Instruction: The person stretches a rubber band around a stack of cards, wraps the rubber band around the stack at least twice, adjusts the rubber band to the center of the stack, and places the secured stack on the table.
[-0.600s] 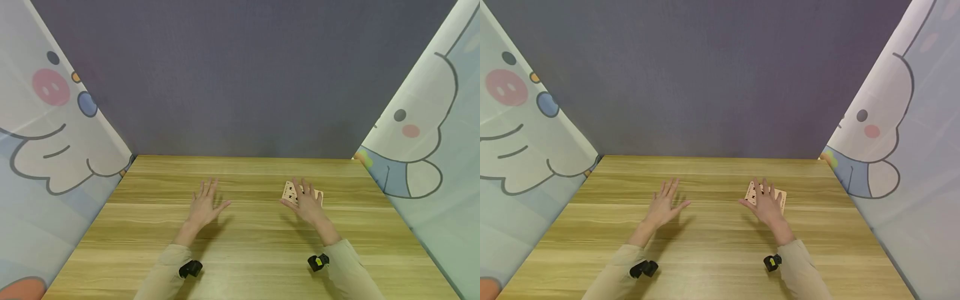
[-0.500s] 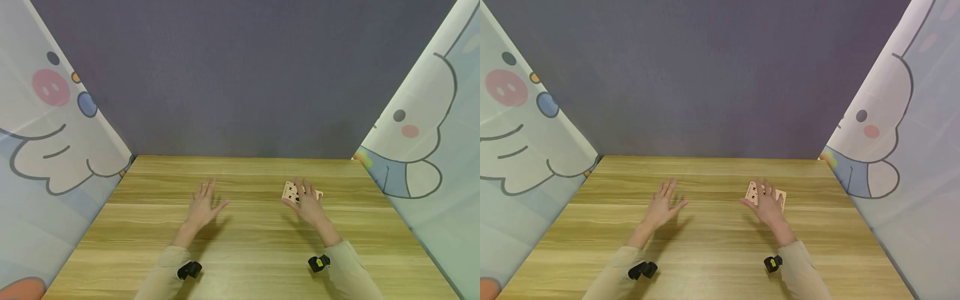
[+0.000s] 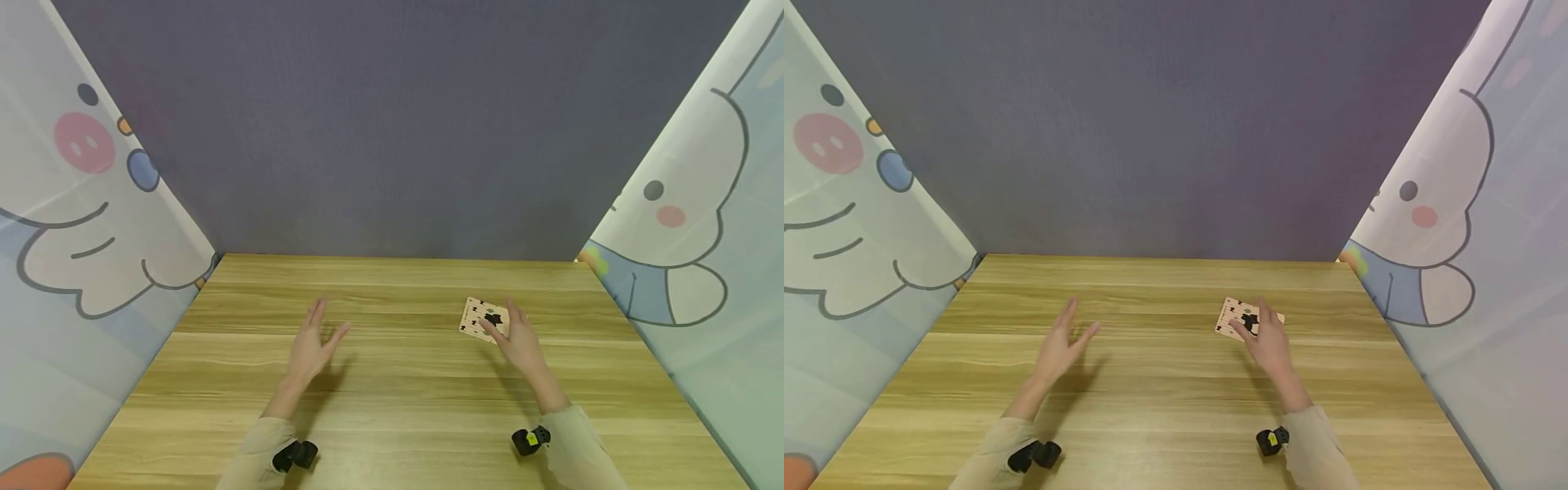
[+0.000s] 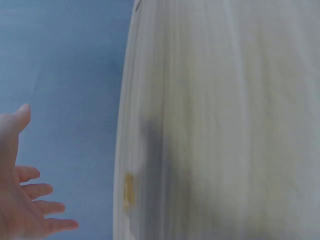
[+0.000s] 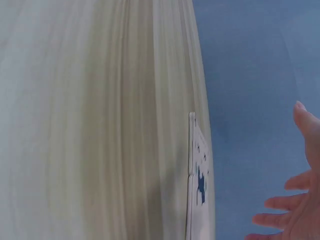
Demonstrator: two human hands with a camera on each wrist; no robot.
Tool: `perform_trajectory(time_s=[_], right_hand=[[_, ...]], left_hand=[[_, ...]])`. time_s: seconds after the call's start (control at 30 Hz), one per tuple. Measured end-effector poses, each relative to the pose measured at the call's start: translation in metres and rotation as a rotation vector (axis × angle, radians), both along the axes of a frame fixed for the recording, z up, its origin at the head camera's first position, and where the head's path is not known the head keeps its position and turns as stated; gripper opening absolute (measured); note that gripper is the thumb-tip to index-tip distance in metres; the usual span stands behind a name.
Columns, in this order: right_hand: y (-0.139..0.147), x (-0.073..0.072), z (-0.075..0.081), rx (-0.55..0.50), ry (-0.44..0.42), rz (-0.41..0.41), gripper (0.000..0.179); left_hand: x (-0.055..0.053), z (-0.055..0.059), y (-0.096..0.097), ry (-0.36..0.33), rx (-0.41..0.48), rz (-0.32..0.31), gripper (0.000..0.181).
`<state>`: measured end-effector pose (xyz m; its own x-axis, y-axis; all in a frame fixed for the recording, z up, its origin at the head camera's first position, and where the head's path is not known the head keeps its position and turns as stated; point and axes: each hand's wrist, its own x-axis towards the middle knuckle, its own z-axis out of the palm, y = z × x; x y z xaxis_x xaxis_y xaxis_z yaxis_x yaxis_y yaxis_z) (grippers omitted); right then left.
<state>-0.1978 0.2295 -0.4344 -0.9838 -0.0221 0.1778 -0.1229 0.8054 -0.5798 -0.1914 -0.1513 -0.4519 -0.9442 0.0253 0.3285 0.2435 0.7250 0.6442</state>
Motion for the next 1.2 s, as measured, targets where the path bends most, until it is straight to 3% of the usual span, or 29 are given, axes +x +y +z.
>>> perform_trajectory(time_s=[0.33, 0.67, 0.9, 1.2], right_hand=[[0.022, -0.001, -0.006, -0.178, -0.01, -0.072, 0.073], [0.041, -0.001, -0.011, -0.33, -0.22, -0.179, 0.079], [0.047, 0.002, -0.011, -0.443, -0.324, -0.232, 0.082], [0.049, -0.001, -0.013, -0.529, -0.356, -0.279, 0.083]], left_hand=[[0.001, -0.004, -0.022, -0.012, 0.169, 0.009, 0.063], [-0.003, -0.004, -0.034, -0.138, 0.315, 0.059, 0.061], [-0.005, -0.006, -0.035, -0.218, 0.399, 0.131, 0.053], [-0.014, -0.014, -0.033, -0.301, 0.523, 0.249, 0.048]])
